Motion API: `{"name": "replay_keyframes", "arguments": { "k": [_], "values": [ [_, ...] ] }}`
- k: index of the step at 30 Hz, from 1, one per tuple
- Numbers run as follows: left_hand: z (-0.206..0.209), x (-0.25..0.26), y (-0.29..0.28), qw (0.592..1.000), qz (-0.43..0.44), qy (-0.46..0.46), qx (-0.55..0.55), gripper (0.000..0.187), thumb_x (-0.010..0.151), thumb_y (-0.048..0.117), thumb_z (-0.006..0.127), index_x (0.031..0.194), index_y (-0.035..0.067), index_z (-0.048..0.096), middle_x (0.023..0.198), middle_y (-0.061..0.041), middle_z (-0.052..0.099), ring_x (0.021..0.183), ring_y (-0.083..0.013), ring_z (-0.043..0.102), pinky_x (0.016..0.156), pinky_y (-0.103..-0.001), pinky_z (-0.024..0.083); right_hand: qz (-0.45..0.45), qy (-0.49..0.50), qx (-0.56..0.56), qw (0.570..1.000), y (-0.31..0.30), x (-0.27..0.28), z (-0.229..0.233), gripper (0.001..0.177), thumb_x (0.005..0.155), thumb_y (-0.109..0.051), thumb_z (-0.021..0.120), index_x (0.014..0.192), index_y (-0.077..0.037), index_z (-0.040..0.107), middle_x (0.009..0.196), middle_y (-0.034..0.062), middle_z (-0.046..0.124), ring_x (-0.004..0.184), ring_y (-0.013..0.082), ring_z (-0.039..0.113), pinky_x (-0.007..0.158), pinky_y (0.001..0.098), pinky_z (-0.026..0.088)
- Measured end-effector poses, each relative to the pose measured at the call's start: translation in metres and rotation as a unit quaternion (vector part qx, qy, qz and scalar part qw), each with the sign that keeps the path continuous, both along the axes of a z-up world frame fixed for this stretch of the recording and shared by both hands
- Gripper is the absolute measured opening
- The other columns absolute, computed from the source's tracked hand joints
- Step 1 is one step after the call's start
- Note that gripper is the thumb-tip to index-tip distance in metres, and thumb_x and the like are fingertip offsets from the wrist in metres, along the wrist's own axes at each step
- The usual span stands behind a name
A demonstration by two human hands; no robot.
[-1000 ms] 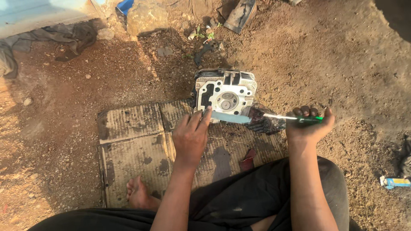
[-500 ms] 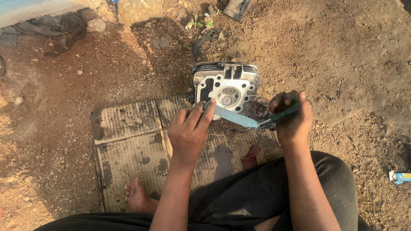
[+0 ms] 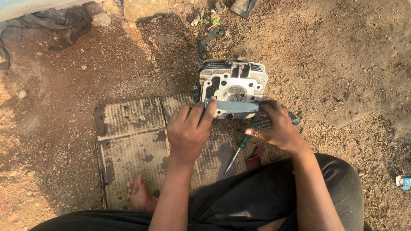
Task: The person disassembles components of a metallic engine head using a tool and wipes the surfaces with a cloth.
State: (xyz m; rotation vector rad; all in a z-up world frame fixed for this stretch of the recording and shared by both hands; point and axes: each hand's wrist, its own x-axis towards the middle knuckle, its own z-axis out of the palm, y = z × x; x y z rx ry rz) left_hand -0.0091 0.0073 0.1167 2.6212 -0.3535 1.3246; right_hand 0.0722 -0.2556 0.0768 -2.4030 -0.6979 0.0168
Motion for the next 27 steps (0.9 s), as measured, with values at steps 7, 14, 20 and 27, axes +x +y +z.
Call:
{"name": "replay_keyframes", "arguments": {
  "k": [7, 14, 20, 27],
  "values": [
    [-0.001, 0.003, -0.014, 1.000, -0.005, -0.012, 0.012, 0.033, 0.094, 0.010, 0.073, 0.126, 0.015, 0.075, 0.100, -0.001, 0.063, 0.082, -0.0176, 0.060, 0.065, -0.034, 0.048, 0.022, 0.262, 0.503, 0.823, 0.029, -0.021, 0.001, 0.071, 0.091, -0.026, 0.077, 0.152, -0.006, 0.047, 0.098, 0.0068, 0.065, 0.080, 0.0170, 0.063, 0.069, 0.0307, 0.051],
    [-0.011, 0.006, -0.036, 0.996, -0.059, 0.057, -0.024, 0.031, 0.088, 0.015, 0.075, 0.119, 0.008, 0.075, 0.114, -0.006, 0.062, 0.089, -0.0235, 0.061, 0.071, -0.038, 0.050, 0.012, 0.291, 0.662, 0.691, 0.036, -0.014, -0.009, 0.047, 0.104, -0.018, 0.062, 0.148, -0.004, 0.051, 0.102, 0.0045, 0.063, 0.087, 0.0148, 0.059, 0.072, 0.0326, 0.050],
    [-0.011, 0.004, -0.055, 0.981, -0.102, 0.086, -0.139, 0.027, 0.086, 0.019, 0.073, 0.108, 0.004, 0.067, 0.127, -0.015, 0.060, 0.110, -0.0346, 0.061, 0.091, -0.045, 0.053, 0.039, 0.316, 0.637, 0.702, 0.032, -0.011, -0.013, 0.026, 0.107, -0.014, 0.058, 0.129, 0.000, 0.063, 0.106, 0.0067, 0.065, 0.090, 0.0164, 0.060, 0.076, 0.0360, 0.053],
    [-0.036, 0.017, -0.055, 0.939, -0.027, 0.149, -0.308, 0.031, 0.090, -0.003, 0.060, 0.119, 0.004, 0.053, 0.114, -0.012, 0.061, 0.106, -0.0242, 0.066, 0.091, -0.039, 0.056, -0.058, 0.270, 0.424, 0.863, 0.030, -0.007, -0.008, 0.025, 0.104, -0.020, 0.063, 0.119, -0.001, 0.068, 0.097, 0.0097, 0.067, 0.082, 0.0181, 0.064, 0.073, 0.0333, 0.054]
  ]
}}
